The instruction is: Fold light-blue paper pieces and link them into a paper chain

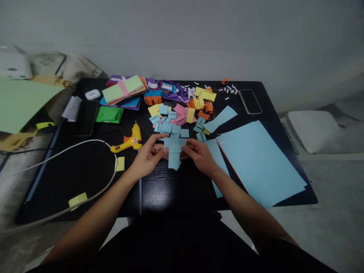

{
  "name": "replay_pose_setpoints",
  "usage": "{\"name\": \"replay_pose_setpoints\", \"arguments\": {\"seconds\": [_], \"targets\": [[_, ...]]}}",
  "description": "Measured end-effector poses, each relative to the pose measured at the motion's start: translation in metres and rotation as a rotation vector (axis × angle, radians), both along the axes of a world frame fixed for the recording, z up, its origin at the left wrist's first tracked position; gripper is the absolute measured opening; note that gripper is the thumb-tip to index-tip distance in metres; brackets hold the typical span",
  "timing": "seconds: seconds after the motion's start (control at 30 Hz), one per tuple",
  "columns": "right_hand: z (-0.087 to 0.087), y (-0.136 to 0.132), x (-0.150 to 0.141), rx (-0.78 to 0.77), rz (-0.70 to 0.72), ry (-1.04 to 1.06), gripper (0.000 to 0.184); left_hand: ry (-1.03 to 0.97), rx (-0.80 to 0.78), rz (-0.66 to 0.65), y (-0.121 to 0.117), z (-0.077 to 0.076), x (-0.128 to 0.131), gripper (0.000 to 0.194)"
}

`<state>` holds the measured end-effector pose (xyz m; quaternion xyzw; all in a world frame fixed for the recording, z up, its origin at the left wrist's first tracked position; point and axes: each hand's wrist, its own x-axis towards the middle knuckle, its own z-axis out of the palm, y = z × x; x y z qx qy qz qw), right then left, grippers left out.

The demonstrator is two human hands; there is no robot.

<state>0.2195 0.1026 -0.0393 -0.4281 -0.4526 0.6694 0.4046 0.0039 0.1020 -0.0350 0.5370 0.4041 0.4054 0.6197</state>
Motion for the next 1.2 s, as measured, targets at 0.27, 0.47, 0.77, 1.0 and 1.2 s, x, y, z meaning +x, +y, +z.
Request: {"name": "replay_pose_setpoints", "arguments": {"seconds": [0.27, 0.47, 0.77, 1.0, 1.2], "targets": [[-0.004, -0.002, -0.004, -0.018, -0.108, -0.030, 0.051, 0.103, 0.064, 0.074, -0.005, -0.005, 0.004, 0.048], [-0.006, -0.005, -0.008, 0.001, -0.138, -0.053, 0.041, 0.113, -0.009, -0.016, -0.002, 0.000, 0.000, 0.047], [-0.004, -0.006, -0.007, 0.159, -0.059, -0.229, 0.018, 0.295, 0.212, 0.024, 0.002, 0.004, -0.002, 0.016], [0.001, -0.004, -0.005, 0.273, -0.110, -0.248, 0.011, 0.206, 0.167, 0.058, -0.001, -0.002, 0.000, 0.016], [-0.002, -0.004, -0.004, 0.215, -0.133, -0.148, 0.007, 0.227, 0.298, 0.029, -0.001, 0.004, -0.003, 0.015]]}}
